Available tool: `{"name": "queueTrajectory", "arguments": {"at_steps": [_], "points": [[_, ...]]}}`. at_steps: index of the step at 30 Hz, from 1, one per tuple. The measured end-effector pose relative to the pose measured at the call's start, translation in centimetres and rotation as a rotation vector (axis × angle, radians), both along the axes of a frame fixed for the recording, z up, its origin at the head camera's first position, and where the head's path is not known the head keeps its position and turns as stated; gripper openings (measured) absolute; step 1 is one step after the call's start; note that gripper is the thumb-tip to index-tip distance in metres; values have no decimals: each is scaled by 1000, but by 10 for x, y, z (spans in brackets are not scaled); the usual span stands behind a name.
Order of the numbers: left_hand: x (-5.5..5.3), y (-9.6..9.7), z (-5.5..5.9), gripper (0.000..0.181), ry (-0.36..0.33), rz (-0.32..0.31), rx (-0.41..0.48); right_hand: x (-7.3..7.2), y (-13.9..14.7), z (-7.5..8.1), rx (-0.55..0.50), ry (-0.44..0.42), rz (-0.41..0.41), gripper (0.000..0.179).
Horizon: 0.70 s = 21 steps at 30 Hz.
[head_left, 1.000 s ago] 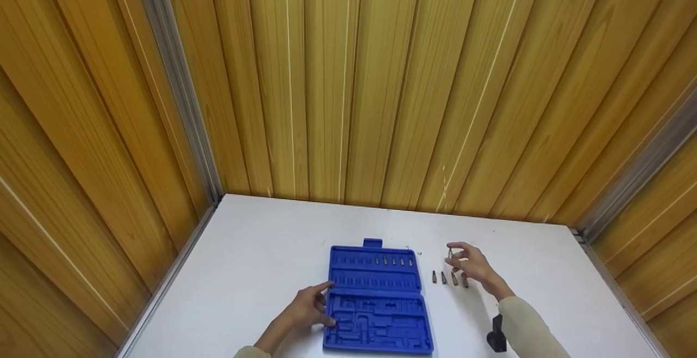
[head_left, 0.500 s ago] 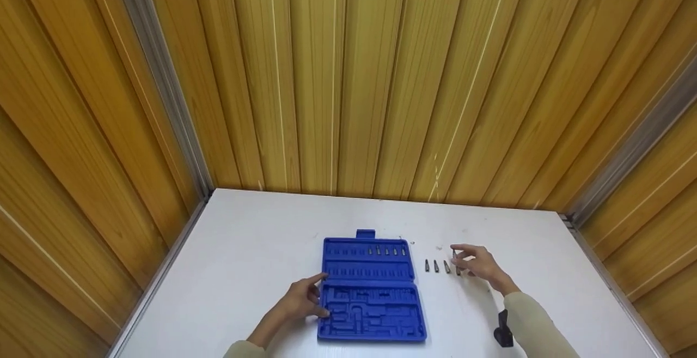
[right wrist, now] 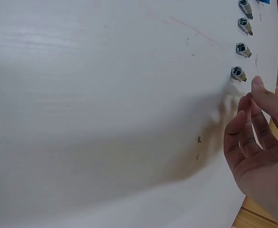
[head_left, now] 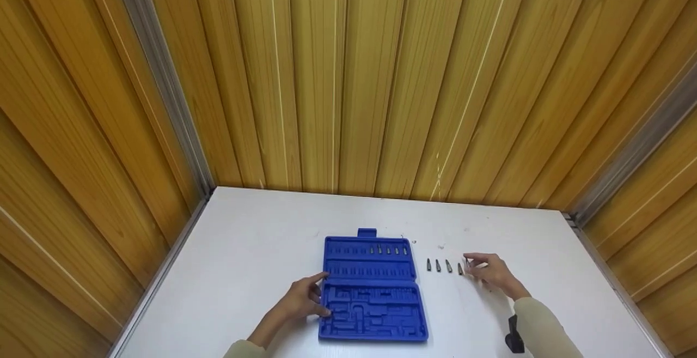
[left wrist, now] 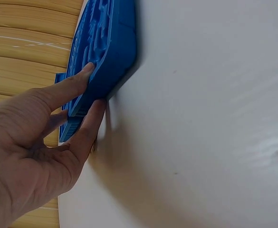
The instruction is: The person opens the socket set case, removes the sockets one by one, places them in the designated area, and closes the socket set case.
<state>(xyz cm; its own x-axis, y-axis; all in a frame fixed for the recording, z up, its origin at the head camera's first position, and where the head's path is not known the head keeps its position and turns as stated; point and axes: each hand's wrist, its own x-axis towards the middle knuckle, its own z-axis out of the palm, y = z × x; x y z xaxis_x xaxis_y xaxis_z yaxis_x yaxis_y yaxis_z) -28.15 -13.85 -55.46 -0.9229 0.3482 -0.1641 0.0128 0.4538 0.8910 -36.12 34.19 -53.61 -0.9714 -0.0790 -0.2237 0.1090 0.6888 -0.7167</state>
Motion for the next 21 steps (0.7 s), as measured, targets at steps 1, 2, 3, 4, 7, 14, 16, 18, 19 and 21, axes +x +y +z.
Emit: {"name": "queueTrajectory", "arguments": {"at_steps": [1, 2, 3, 4, 7, 14, 16, 18, 19, 21], "points": [[0, 0, 0, 90, 1, 0, 2, 0, 1, 0, 10, -5, -2, 46], [0, 0, 1, 90, -1, 2, 2, 0, 3, -1, 20, -9, -3, 46], [0, 0, 1, 90, -4, 3, 2, 0, 4, -1, 32, -7, 2, 46], [0, 1, 1, 90, -2, 3, 7, 0, 6, -2, 40, -7, 7, 47], [1, 1, 2, 90, 3, 4, 4, 1, 9, -6, 65, 4, 19, 47], [1, 1, 1, 90, -5, 0, -14, 5, 9, -16, 83, 38, 18, 46], [2, 1, 1, 90, -1, -2, -6, 6, 8, -17, 95, 53, 23, 46], [3, 1, 1, 90, 7, -6, 5, 7, 8, -18, 101, 70, 22, 45], [3, 1, 1, 89, 13, -8, 9, 7, 7, -18, 107, 78, 30, 45], [4, 1, 2, 89, 24, -11, 10, 6, 6, -16, 124, 89, 51, 46]]}}
